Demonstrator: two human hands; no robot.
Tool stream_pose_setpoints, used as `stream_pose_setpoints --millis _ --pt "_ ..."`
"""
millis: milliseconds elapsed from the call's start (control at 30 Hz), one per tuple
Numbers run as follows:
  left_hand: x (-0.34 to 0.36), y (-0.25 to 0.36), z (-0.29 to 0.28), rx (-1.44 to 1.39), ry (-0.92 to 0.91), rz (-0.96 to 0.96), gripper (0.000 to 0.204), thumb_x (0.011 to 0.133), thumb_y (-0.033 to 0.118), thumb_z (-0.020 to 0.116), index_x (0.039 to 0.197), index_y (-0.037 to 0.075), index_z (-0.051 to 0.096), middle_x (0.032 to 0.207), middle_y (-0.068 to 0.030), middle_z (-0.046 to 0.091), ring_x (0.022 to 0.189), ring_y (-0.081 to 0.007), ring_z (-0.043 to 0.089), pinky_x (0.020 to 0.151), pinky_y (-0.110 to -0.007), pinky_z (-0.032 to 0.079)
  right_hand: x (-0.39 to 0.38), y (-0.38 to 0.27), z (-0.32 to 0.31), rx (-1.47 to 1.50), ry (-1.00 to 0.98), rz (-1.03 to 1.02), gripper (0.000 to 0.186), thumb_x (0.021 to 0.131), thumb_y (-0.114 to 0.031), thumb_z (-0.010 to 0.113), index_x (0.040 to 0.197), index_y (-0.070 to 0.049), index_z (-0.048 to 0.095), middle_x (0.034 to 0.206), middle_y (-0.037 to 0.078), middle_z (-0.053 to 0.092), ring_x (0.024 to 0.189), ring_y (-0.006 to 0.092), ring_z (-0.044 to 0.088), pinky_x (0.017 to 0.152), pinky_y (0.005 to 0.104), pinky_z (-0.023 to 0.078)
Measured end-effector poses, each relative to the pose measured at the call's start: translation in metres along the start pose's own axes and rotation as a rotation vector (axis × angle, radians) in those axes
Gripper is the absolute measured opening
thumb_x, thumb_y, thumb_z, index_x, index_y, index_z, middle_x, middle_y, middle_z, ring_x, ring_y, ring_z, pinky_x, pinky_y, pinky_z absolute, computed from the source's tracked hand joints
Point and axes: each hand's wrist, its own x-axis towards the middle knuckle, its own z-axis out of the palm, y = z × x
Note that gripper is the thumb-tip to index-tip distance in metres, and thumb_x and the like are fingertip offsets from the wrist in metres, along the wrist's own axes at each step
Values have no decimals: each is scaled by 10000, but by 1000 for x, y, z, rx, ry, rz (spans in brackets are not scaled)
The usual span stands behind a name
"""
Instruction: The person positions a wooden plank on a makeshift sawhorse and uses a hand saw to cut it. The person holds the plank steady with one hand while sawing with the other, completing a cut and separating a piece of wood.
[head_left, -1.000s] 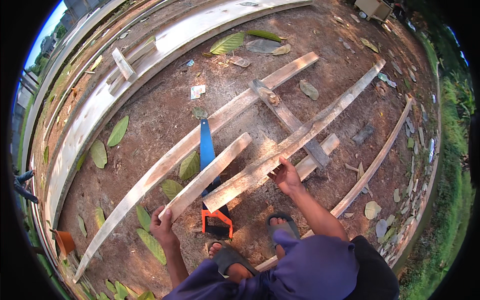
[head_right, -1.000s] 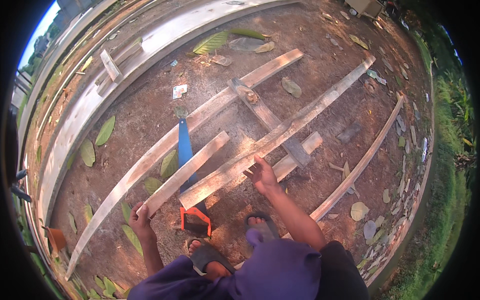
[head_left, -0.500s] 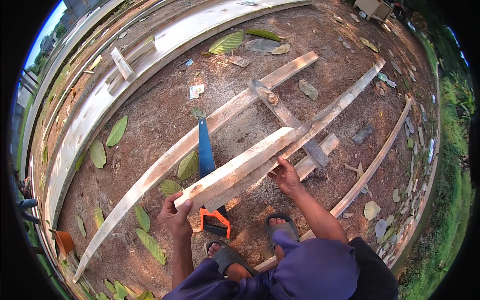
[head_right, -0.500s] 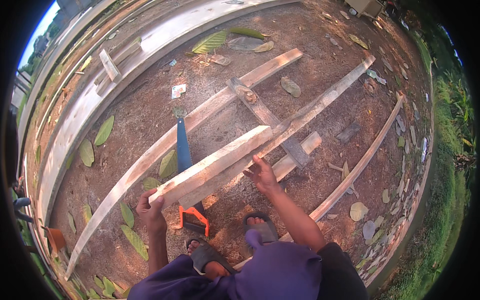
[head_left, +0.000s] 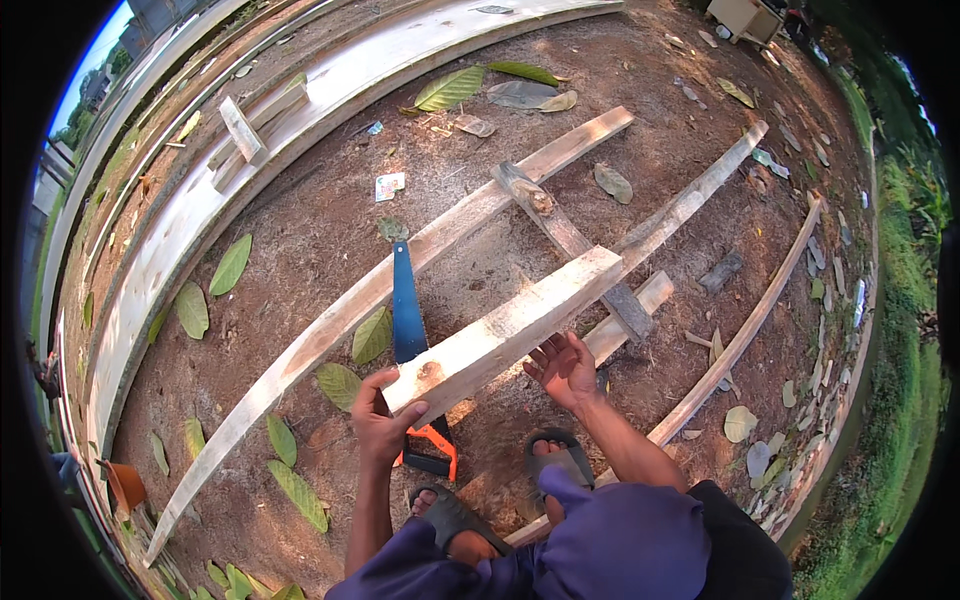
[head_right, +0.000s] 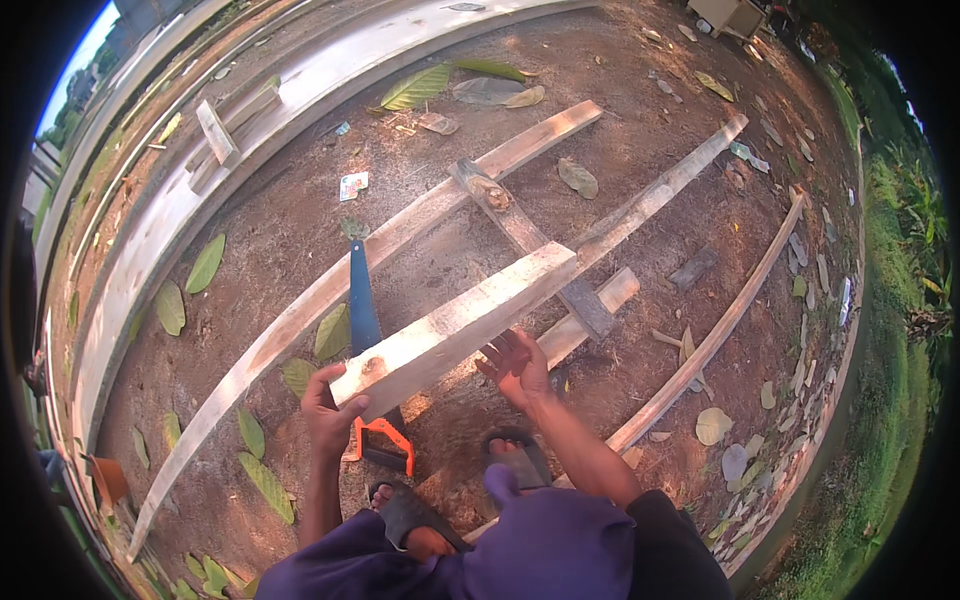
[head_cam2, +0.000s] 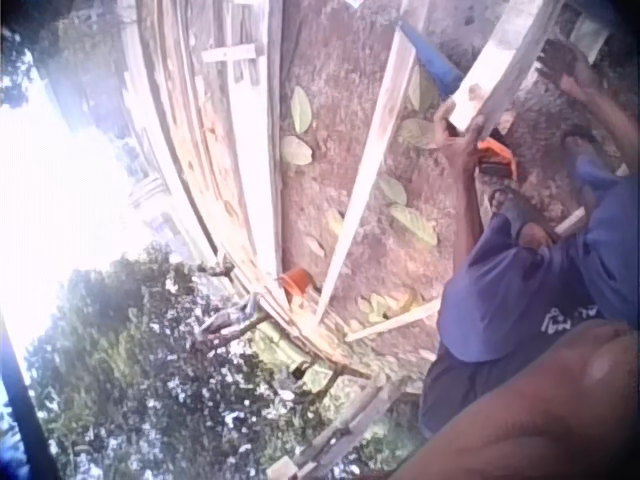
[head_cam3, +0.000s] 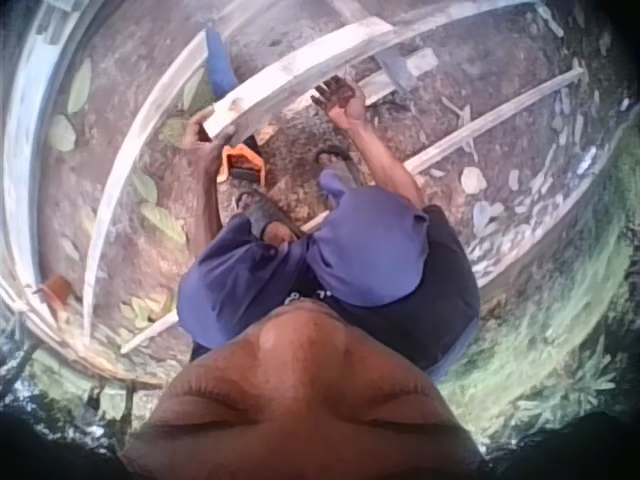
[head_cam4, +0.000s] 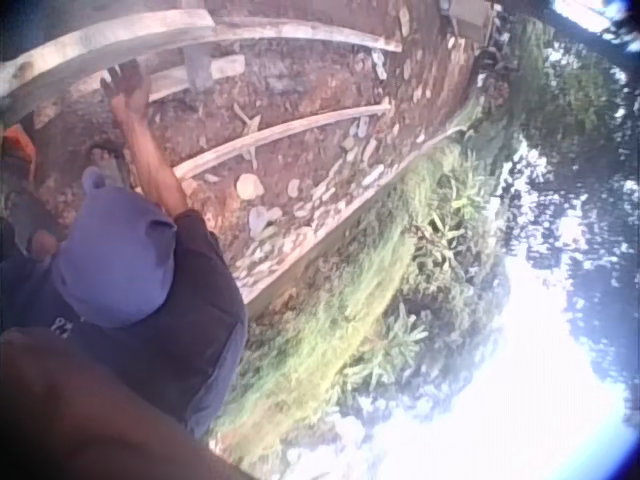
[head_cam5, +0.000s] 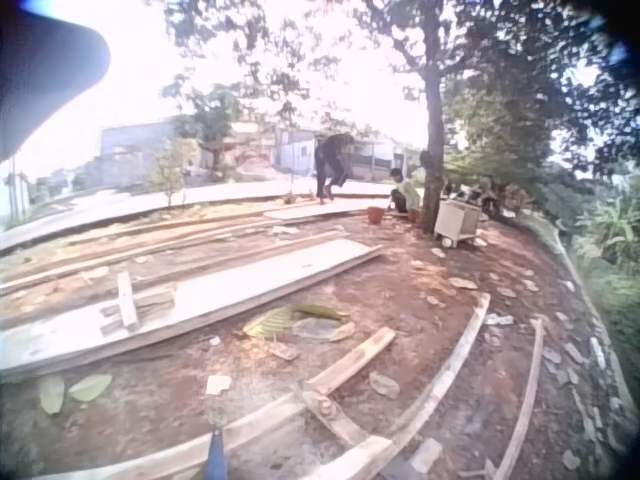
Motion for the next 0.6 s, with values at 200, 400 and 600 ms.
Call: stream_pose_setpoints --millis 200,400,600 --pt "-8 -1 1 446 -143 -78 1158 666 108 974 1599 33 290 1427 -219 578 1353 -303 548 1189 -432 408 -7 5 -2 -61 110 0 927 877 -630 666 1546 -93 316 1519 141 409 1423 329 396 1152 570 357" --pt "-20 -17 0 311 -103 -68 1306 663 59 960 1647 64 101 1575 -239 410 1428 -320 472 1205 -445 391 -2 10 24 -235 133 -48 992 836 -611 776 1551 -114 301 1543 135 365 1440 339 367 1168 578 336" --pt "-21 -24 1 304 -76 -57 1233 681 -4 933 1627 47 143 1535 -228 450 1400 -313 500 1175 -429 442 2 7 42 -299 247 -55 941 842 -639 760 1513 -123 350 1500 119 420 1398 315 405 1138 563 354"
